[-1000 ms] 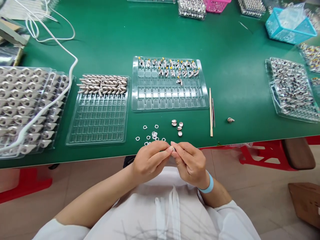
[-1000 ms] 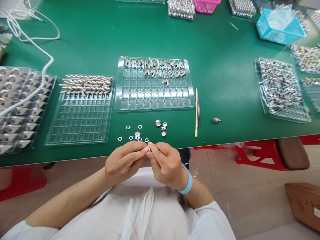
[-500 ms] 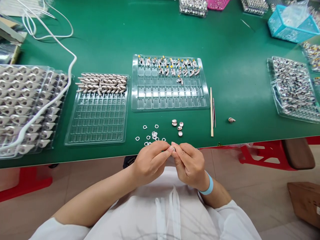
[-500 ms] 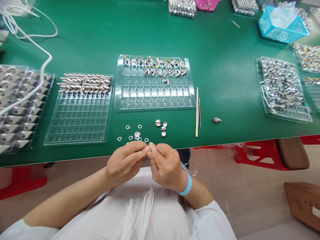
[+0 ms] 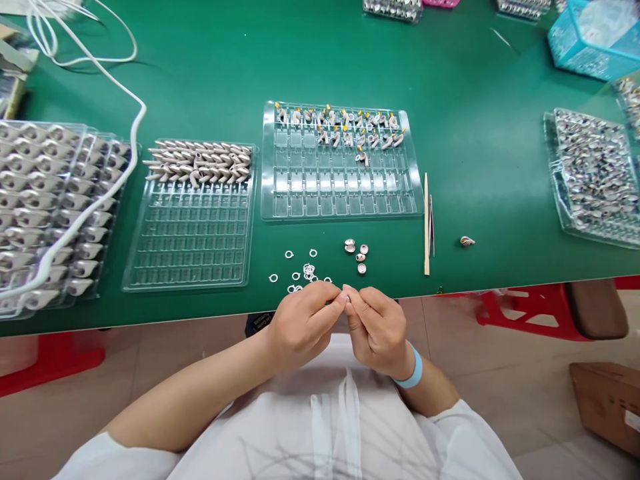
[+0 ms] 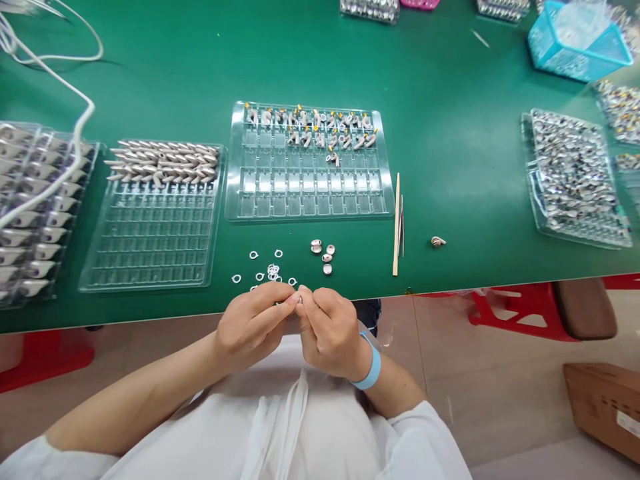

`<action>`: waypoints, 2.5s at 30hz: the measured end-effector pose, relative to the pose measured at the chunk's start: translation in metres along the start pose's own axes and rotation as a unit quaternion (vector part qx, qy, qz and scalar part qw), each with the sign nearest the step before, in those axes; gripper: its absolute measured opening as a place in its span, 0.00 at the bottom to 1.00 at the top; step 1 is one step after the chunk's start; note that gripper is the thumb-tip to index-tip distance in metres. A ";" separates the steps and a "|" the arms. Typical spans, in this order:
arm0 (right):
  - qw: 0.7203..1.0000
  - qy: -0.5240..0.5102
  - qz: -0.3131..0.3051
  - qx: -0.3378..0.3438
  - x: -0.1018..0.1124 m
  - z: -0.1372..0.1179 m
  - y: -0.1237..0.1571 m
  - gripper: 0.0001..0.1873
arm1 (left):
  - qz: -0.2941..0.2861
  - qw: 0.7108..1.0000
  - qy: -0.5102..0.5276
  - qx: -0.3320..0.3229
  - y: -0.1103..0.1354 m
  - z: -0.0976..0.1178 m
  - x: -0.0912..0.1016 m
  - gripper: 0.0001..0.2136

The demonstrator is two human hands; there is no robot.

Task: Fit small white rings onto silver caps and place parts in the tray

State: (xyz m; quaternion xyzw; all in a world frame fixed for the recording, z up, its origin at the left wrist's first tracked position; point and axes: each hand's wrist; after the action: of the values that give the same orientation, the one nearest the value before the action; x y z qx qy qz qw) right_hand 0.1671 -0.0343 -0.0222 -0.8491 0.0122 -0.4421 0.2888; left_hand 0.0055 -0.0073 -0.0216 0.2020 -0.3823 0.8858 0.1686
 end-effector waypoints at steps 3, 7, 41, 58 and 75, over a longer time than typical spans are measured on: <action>1.000 -0.003 -0.001 -0.003 -0.002 0.000 -0.001 0.21 | 0.002 1.000 0.000 0.011 0.000 -0.002 0.001 0.14; 0.999 -0.016 -0.010 -0.036 -0.004 0.000 -0.003 0.19 | 0.021 0.999 0.021 0.023 -0.004 -0.005 -0.001 0.12; 0.991 -0.009 -0.022 -0.133 -0.002 0.060 0.005 0.17 | 0.113 0.792 -0.348 0.490 -0.010 -0.135 0.203 0.10; 0.994 -0.036 -0.015 -0.102 -0.003 0.055 0.004 0.17 | 0.075 0.784 -0.404 0.466 -0.010 -0.130 0.194 0.14; 0.995 -0.035 -0.005 -0.095 -0.008 0.052 0.007 0.16 | -0.068 0.913 -0.206 0.347 -0.181 -0.193 0.045 0.14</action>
State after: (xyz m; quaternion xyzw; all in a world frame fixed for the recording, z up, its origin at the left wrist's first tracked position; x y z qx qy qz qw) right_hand 0.2035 -0.0130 -0.0546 -0.8877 0.0403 -0.4104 0.2051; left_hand 0.0041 0.2609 -0.0102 0.4507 -0.0627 0.8881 0.0652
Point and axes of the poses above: each hand's wrist, its own y-axis away from the middle knuckle, its own x-axis out of the back of the hand, z = x × y, and after that the axes turned 15 degrees about y, right-handed
